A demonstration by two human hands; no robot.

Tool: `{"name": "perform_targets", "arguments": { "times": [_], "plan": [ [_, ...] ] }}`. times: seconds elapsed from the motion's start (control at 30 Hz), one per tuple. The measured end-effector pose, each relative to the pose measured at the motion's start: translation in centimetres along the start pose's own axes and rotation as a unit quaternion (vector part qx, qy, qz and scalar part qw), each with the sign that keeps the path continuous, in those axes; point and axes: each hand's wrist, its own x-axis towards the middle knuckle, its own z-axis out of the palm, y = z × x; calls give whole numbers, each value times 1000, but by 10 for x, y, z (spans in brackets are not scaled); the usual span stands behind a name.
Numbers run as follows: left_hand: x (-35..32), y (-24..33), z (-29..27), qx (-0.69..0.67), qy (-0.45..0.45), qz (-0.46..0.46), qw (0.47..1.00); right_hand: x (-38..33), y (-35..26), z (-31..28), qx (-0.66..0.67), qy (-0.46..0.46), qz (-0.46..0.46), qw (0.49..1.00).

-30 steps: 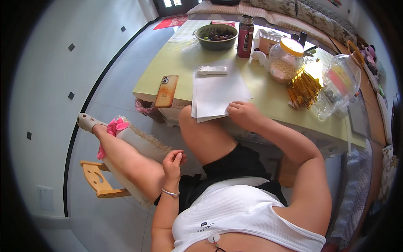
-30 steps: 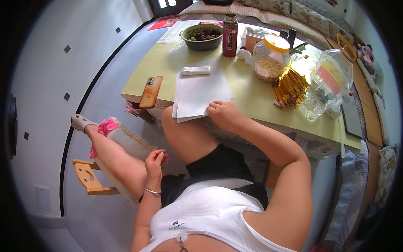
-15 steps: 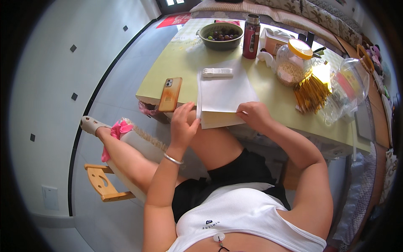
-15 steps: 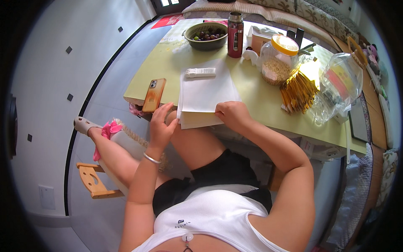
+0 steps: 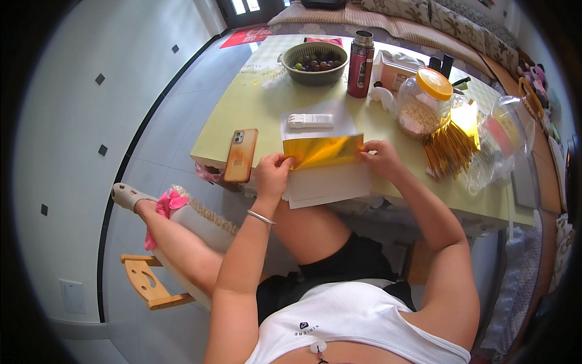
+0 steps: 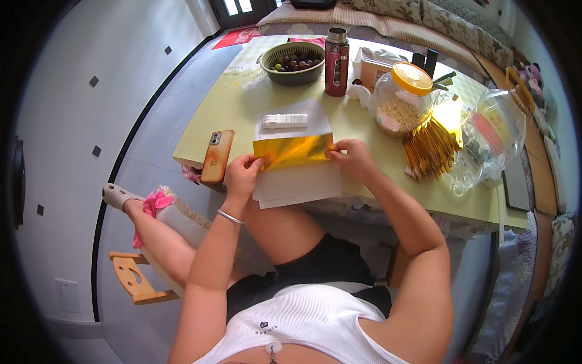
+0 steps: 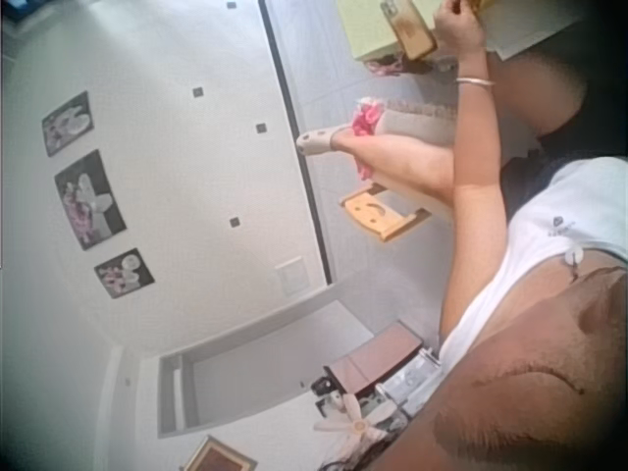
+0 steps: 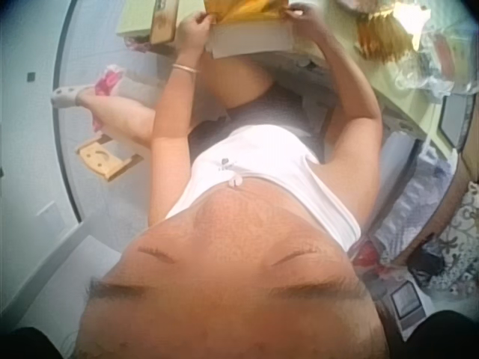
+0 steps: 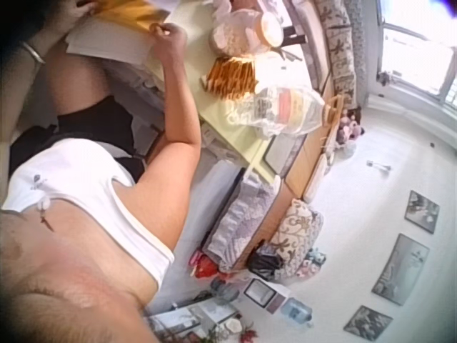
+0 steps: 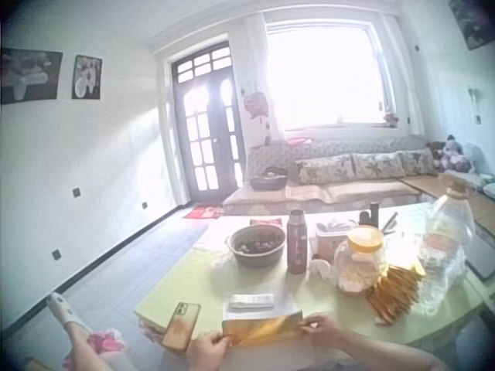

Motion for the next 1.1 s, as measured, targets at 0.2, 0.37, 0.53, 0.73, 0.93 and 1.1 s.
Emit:
{"name": "perform_targets", "arguments": {
  "times": [0.2,0.37,0.53,0.73,0.93,1.1],
  "plan": [
    [14,-2,12,98,48,34,994,5,-7,22,-165,152,-70,972],
    [19,1,19,218,71,92,969,2,-18,30,-291,181,-60,938],
    [20,-3,20,247,69,102,961,5,-16,37,-329,195,-84,920],
    [19,-4,22,256,71,131,955,7,-16,37,-352,198,-79,911],
    [17,-1,22,276,67,140,948,10,-13,39,-367,196,-77,906],
    [13,30,23,335,124,277,892,7,-11,35,-370,194,-68,906]
  ]
}}
